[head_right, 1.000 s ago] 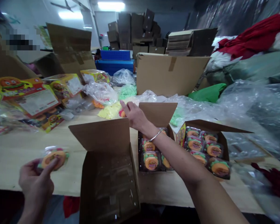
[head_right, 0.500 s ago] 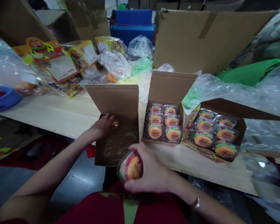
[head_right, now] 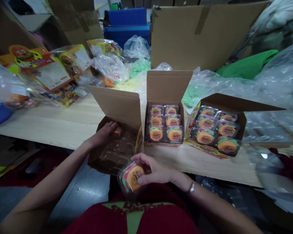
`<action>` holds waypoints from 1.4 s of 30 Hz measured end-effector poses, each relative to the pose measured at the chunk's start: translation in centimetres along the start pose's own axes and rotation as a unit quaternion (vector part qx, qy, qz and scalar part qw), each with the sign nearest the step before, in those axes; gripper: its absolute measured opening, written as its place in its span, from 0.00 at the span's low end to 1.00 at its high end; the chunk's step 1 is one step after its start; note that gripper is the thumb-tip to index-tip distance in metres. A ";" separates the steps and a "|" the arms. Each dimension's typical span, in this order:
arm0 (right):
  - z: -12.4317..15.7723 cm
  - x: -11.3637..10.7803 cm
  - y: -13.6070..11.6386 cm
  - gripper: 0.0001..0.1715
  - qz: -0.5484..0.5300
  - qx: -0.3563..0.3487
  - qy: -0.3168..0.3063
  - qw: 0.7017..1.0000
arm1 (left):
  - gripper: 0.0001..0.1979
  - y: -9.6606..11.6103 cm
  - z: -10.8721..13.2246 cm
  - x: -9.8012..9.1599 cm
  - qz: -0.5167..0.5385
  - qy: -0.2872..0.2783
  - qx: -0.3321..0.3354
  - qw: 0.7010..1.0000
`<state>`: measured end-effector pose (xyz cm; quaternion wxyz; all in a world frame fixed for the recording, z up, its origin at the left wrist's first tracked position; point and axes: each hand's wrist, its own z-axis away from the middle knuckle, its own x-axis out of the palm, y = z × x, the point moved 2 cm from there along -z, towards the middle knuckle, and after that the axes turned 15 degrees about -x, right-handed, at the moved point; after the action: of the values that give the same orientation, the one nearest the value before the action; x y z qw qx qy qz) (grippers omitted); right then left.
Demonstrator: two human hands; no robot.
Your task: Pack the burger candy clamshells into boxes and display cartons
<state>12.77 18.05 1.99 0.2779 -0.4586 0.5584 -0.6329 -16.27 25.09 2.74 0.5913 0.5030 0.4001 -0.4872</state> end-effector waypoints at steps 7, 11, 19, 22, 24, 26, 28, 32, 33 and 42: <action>-2.7 0.3 -1.2 0.41 0.386 0.027 -0.068 0.919 | 0.12 0.6 -0.5 -1.3 -0.007 -0.060 0.074 0.995; -3.3 -0.5 -2.1 0.34 0.460 0.045 -0.105 0.881 | 0.16 0.4 -1.6 -1.8 -0.067 -0.065 0.026 0.995; -4.5 -3.9 -2.1 0.33 0.419 0.056 -0.122 0.898 | 0.19 -0.1 -2.0 -1.3 -0.135 -0.083 -0.059 0.986; -4.9 -4.5 -1.5 0.35 0.362 0.037 -0.138 0.921 | 0.20 0.7 -2.7 -0.5 -0.140 -0.088 -0.070 0.984; -4.9 -4.9 -1.1 0.37 0.329 0.022 -0.138 0.934 | 0.19 0.9 -3.1 -0.2 -0.134 -0.092 -0.071 0.984; -4.5 -5.2 -0.7 0.38 0.306 0.009 -0.127 0.943 | 0.19 0.7 -3.1 -0.2 -0.125 -0.085 -0.070 0.986; -4.0 -5.2 -0.8 0.37 0.290 -0.003 -0.114 0.950 | 0.21 0.5 -2.2 -0.2 -0.121 -0.064 -0.072 0.988; -3.5 -4.0 -2.2 0.33 0.245 -0.043 -0.045 0.968 | 0.25 1.9 3.3 0.0 0.000 0.078 -0.070 0.995; -3.5 -3.4 -2.6 0.33 0.231 -0.055 -0.011 0.971 | 0.26 2.8 5.2 0.3 0.092 0.114 -0.059 0.987; -5.7 -0.1 -1.5 0.28 0.531 -0.191 0.015 0.825 | 0.30 3.3 11.6 -0.1 0.325 -0.006 -0.047 0.945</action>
<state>8.03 21.04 3.68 0.4701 -0.1255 0.8292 -0.2750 -13.29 13.74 5.54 0.7429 0.5740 0.2343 -0.2524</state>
